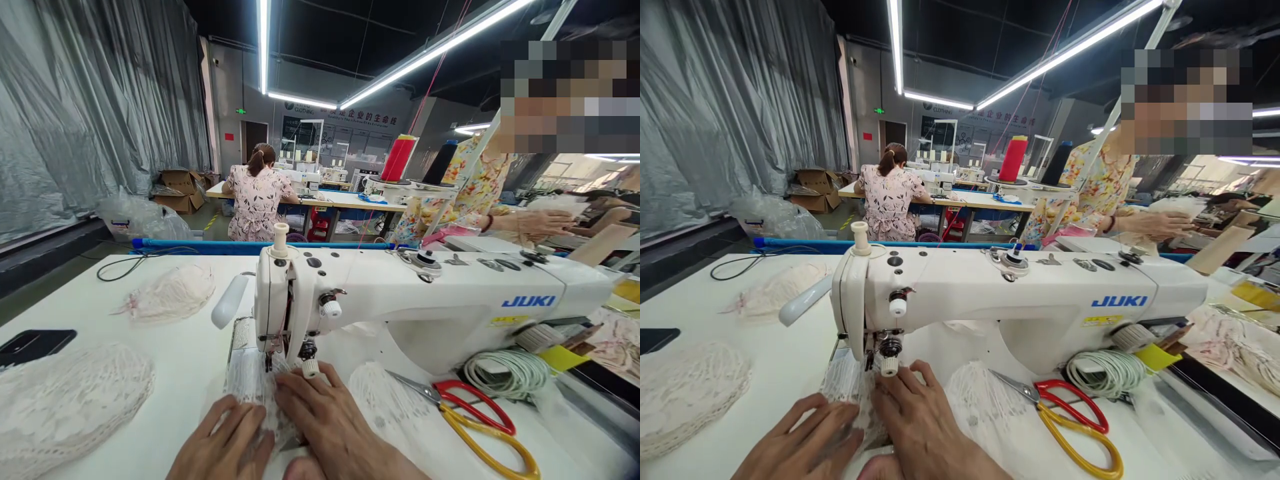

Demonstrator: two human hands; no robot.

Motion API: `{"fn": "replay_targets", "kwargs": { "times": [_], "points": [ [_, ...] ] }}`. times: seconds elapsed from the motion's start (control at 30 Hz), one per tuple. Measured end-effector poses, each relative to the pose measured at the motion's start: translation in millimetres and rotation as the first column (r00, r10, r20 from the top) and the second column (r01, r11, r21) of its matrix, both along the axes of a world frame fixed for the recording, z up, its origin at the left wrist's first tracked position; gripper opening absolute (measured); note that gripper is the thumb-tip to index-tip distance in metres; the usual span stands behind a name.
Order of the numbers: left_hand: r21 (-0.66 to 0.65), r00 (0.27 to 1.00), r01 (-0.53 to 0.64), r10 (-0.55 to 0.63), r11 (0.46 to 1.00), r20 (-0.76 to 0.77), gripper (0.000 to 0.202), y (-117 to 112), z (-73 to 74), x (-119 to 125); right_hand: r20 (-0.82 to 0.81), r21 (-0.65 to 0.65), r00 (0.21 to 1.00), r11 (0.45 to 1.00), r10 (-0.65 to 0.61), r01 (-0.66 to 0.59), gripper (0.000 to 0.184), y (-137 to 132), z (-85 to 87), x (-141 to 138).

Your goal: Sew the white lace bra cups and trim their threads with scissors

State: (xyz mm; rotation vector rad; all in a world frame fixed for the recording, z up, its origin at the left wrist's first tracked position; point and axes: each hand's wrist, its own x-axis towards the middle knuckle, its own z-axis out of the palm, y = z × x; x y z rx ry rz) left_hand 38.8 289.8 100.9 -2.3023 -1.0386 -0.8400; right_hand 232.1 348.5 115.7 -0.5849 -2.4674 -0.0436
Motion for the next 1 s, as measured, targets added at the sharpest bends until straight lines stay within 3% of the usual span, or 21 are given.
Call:
{"fn": "replay_targets", "kwargs": {
  "times": [0.07, 0.2, 0.4, 0.57, 0.77, 0.87, 1.0],
  "points": [
    [-0.062, 1.000, 0.001, 0.000, 0.998, 0.011, 0.024, 4.2, 7.5, -1.7, 0.057, -0.014, 0.998, 1.000, -0.011, 0.012, 0.073, 2.9, 3.7, 0.8],
    [-0.122, 1.000, 0.017, -0.019, 0.992, -0.009, 0.018, 17.8, 11.9, -6.8, 0.126, -0.013, 0.991, 0.999, -0.045, 0.047, 0.079, 11.9, 5.4, 1.6],
    [-0.217, 0.999, 0.012, -0.019, 0.976, -0.028, 0.020, 36.1, 5.2, -14.5, 0.147, -0.062, 0.988, 0.996, -0.054, 0.064, 0.072, 22.2, -2.5, 1.4],
    [-0.194, 0.999, 0.051, -0.048, 0.980, 0.020, 0.019, 45.8, 2.3, -16.3, 0.049, -0.039, 0.996, 0.996, -0.075, 0.077, 0.066, 24.5, -3.1, 1.6],
    [-0.200, 0.999, 0.027, -0.030, 0.980, -0.014, 0.019, 41.8, -2.3, -17.3, 0.141, -0.088, 0.990, 0.996, -0.011, 0.024, 0.063, 20.8, 9.7, 1.3],
    [-0.132, 0.998, 0.066, -0.067, 0.989, -0.003, 0.021, 35.5, -3.7, -13.9, 0.147, -0.082, 0.988, 0.996, 0.053, -0.041, 0.053, 15.0, 14.4, 1.4],
    [-0.065, 0.998, 0.065, -0.064, 0.996, 0.028, 0.028, 28.6, 0.2, -6.8, 0.163, -0.060, 0.986, 0.998, 0.035, -0.025, 0.047, 7.7, 14.8, 2.7]
  ]
}}
